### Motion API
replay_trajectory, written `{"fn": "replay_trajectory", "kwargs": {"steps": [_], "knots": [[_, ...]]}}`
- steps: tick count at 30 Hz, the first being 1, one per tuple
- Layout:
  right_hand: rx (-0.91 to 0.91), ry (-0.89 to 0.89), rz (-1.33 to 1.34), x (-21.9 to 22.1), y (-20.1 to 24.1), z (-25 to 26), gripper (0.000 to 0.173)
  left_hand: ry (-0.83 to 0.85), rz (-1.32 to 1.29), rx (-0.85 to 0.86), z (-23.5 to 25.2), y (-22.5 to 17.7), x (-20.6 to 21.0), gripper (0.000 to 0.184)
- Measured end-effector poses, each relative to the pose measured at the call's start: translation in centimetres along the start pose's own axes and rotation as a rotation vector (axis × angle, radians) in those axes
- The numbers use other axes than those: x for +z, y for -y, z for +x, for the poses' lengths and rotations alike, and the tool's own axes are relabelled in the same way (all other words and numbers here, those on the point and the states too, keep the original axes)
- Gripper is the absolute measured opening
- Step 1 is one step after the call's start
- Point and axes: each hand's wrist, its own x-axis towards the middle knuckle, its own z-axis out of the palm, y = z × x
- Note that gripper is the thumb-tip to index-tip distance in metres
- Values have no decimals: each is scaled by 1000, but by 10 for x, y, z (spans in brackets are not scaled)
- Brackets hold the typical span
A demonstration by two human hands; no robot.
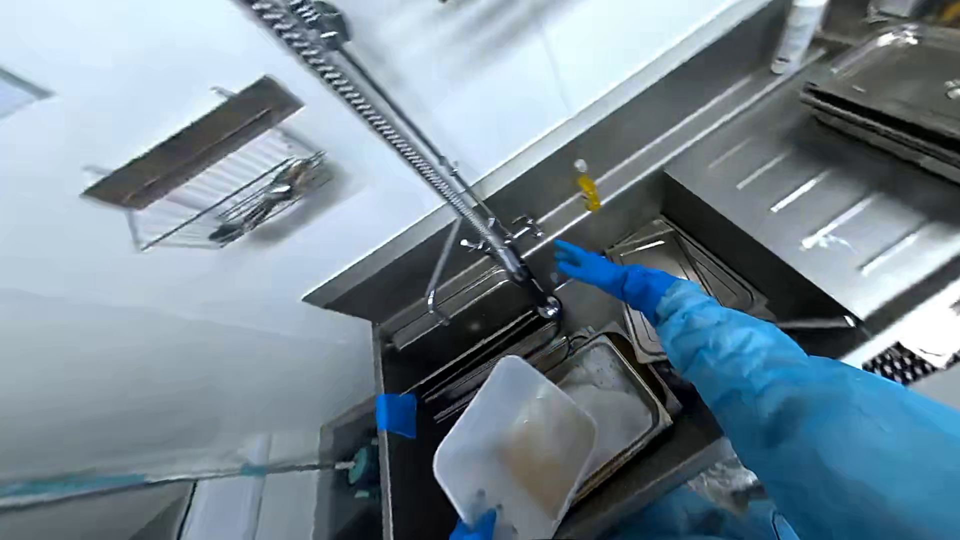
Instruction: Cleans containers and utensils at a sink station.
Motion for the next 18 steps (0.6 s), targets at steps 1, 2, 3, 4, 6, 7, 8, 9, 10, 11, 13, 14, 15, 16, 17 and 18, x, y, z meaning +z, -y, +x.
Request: {"fn": "replay_trajectory", "kwargs": {"steps": [1,2,3,4,6,7,8,9,10,11,13,14,15,16,17,18], "knots": [[51,41,82,6,-7,22,61,29,9,11,16,7,2,44],[85,91,152,14,-19,40,60,50,21,8,24,11,5,44],[86,158,199,24,-25,49,61,63,39,-1,31,14,7,43],[50,235,239,35,-19,50,60,74,60,-11,38,15,8,42],[-68,336,329,54,8,37,62,99,120,-41,49,14,14,41],[-82,332,396,63,19,27,64,110,152,-49,52,12,18,40],[-50,288,473,70,35,13,61,128,175,-62,55,9,22,40],[-48,247,513,74,47,-3,62,142,191,-72,60,8,27,42],[-52,208,505,76,55,-21,61,154,210,-79,62,6,30,42],[-75,190,467,75,61,-42,63,165,231,-72,65,1,35,42],[-136,166,298,75,73,-80,101,177,271,-42,70,-19,49,40],[-109,137,200,80,82,-101,115,190,287,-27,68,-31,56,40],[-72,77,115,88,89,-121,115,207,291,-9,66,-43,66,40],[-46,5,40,93,93,-138,107,220,287,19,67,-56,79,41],[-47,-67,10,96,94,-151,99,226,278,51,71,-72,93,41],[-61,-137,22,94,93,-161,91,229,271,88,77,-91,109,42]]}}
